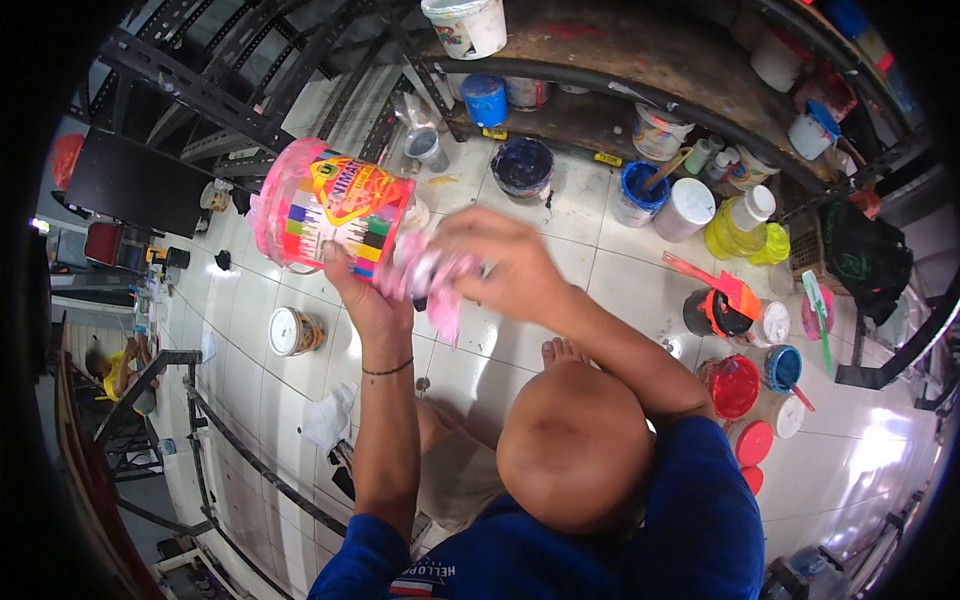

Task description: The person cleans ink containers and small bottles by hand using a black cloth, then picks up several containers from a shelf.

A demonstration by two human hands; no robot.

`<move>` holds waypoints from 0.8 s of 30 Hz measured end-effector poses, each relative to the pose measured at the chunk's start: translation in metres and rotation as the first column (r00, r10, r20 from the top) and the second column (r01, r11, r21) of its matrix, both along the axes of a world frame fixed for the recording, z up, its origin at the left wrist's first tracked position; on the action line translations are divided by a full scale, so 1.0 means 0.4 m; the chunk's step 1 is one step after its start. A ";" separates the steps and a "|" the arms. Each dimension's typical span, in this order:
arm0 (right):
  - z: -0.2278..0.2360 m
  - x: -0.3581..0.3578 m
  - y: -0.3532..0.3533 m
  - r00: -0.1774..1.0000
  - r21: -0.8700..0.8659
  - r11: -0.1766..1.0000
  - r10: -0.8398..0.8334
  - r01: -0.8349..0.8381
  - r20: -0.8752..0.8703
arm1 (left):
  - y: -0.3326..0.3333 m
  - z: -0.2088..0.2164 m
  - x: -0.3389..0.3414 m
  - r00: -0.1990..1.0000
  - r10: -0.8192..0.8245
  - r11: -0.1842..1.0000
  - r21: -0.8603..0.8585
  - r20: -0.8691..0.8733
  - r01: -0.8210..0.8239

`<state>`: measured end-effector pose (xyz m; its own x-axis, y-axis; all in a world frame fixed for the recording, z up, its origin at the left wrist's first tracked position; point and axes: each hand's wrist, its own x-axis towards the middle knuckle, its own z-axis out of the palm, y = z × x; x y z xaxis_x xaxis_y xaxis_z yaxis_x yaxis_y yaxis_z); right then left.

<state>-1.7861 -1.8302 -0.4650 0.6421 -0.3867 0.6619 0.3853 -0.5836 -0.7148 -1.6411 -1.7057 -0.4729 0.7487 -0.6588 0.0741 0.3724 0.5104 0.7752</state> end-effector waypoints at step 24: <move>-0.032 0.055 -0.075 0.963 0.063 0.966 -0.242 0.251 -0.122 | -0.049 0.098 0.088 0.574 0.318 0.806 0.103 0.754 -0.582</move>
<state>-1.7643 -1.8603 -0.4780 0.5889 -0.5894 0.5529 0.1511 -0.5918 -0.7918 -1.6059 -1.7253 -0.4336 0.7710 -0.3300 0.5446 -0.5292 0.1436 0.8362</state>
